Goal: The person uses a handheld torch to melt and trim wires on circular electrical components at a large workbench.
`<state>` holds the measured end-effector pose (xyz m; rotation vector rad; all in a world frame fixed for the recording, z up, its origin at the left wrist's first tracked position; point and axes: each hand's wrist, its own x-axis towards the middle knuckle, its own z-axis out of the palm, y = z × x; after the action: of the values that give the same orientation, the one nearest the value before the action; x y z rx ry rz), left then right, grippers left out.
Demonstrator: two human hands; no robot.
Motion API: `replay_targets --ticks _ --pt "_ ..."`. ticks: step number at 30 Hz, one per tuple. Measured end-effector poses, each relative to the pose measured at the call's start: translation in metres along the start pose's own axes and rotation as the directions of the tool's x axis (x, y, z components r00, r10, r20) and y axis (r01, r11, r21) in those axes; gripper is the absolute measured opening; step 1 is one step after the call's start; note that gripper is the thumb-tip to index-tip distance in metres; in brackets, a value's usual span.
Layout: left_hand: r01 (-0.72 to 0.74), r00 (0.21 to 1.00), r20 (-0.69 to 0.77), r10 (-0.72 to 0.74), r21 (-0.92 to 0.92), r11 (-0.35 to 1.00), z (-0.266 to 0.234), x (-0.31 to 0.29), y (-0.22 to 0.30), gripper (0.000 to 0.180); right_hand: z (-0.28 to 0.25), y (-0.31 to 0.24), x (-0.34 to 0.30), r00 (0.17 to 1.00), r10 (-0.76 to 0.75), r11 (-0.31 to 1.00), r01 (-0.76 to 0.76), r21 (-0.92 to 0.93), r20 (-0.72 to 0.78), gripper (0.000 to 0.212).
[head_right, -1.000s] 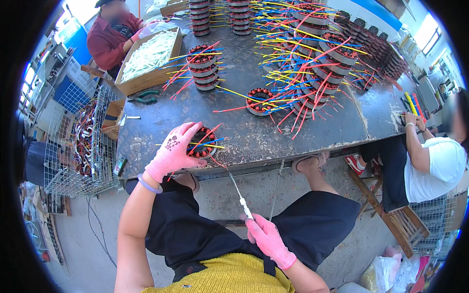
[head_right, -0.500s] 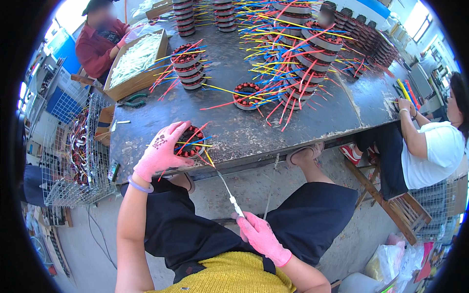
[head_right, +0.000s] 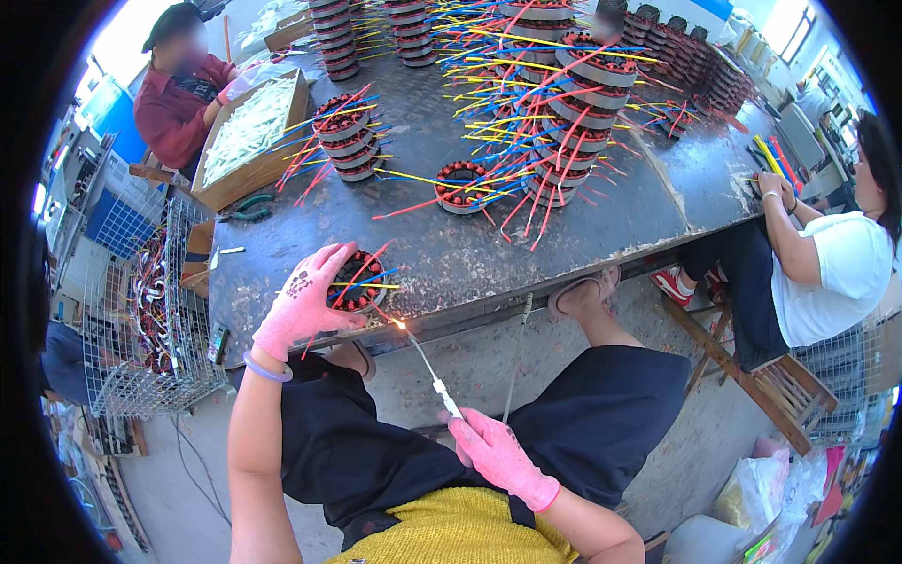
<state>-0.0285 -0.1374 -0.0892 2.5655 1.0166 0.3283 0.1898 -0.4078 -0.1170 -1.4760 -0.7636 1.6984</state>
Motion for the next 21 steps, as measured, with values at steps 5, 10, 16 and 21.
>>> replay_targets --ticks 5,10,16,21 --pt "0.013 1.000 0.029 -0.012 -0.026 1.000 -0.005 0.004 0.007 0.103 0.001 -0.005 -0.003 1.000 0.002 0.999 -0.001 0.034 -0.005 0.035" --pt "0.013 1.000 0.014 -0.013 -0.009 1.000 0.000 0.003 0.002 0.105 0.003 0.001 -0.001 1.000 -0.009 0.998 0.010 0.070 -0.006 0.036" --pt "0.030 0.999 0.013 -0.030 -0.033 0.999 -0.002 0.003 0.004 0.105 0.002 0.000 -0.002 1.000 -0.016 0.999 0.017 0.044 -0.014 0.037" --pt "0.027 1.000 0.007 -0.027 -0.007 1.000 0.000 0.003 0.001 0.104 0.002 0.002 0.000 1.000 -0.005 0.997 0.005 0.071 0.000 0.037"
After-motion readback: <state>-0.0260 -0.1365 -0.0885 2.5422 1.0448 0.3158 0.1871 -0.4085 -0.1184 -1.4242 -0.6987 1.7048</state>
